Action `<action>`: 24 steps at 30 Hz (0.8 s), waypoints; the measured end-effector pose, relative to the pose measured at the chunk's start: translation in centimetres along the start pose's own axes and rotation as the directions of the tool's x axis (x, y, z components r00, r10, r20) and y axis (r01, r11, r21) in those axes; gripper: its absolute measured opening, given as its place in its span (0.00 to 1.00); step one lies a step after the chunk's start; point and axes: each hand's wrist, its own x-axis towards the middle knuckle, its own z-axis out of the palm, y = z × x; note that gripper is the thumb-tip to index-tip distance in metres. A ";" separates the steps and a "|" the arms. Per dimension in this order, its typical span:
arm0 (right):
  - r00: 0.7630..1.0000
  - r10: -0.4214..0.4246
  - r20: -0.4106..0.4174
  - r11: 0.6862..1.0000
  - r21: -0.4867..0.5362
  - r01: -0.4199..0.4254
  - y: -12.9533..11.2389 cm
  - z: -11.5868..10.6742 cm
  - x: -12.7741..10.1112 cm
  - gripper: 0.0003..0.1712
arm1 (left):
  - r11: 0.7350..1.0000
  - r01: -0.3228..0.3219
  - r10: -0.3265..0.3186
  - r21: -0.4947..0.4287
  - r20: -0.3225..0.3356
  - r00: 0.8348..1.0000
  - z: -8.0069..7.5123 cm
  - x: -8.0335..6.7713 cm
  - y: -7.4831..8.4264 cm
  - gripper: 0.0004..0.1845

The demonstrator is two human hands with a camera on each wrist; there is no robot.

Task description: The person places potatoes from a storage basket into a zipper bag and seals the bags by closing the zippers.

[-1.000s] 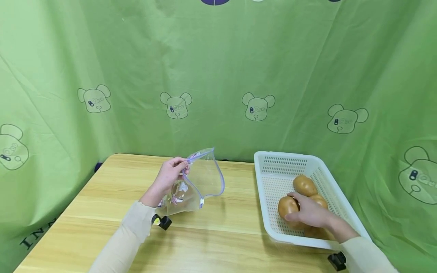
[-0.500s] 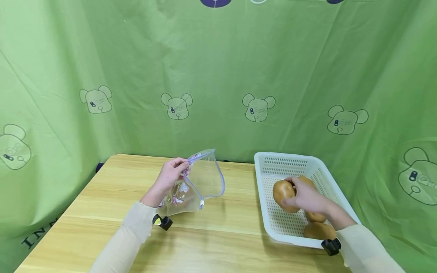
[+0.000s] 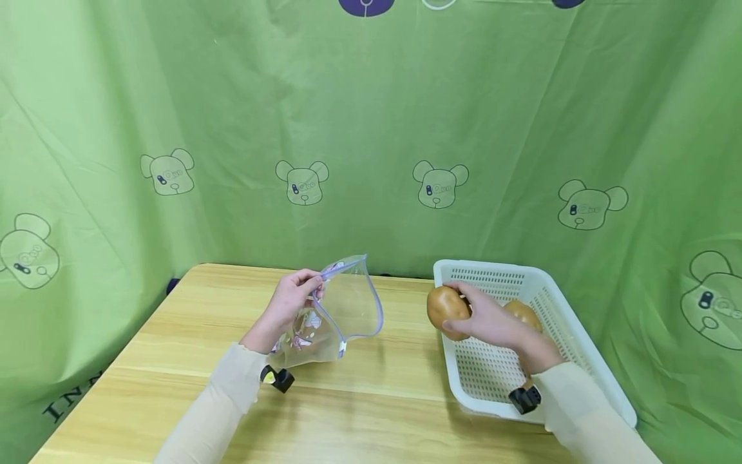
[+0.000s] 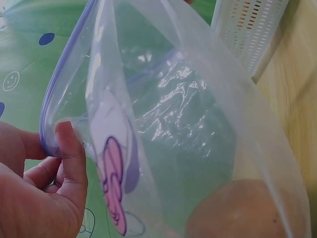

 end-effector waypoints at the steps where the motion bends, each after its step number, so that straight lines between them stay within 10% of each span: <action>1: 1.000 -0.014 0.008 1.000 0.014 0.014 -0.3 0.1 0.2 0.45 | 1.000 0.000 0.000 0.002 -0.002 1.000 0.0 -0.1 0.1 0.09; 24: 0.984 -0.169 0.059 0.957 0.248 0.149 -5.6 3.4 5.3 0.40 | 1.000 0.012 -0.011 -0.005 0.007 1.000 0.1 -0.2 0.4 0.10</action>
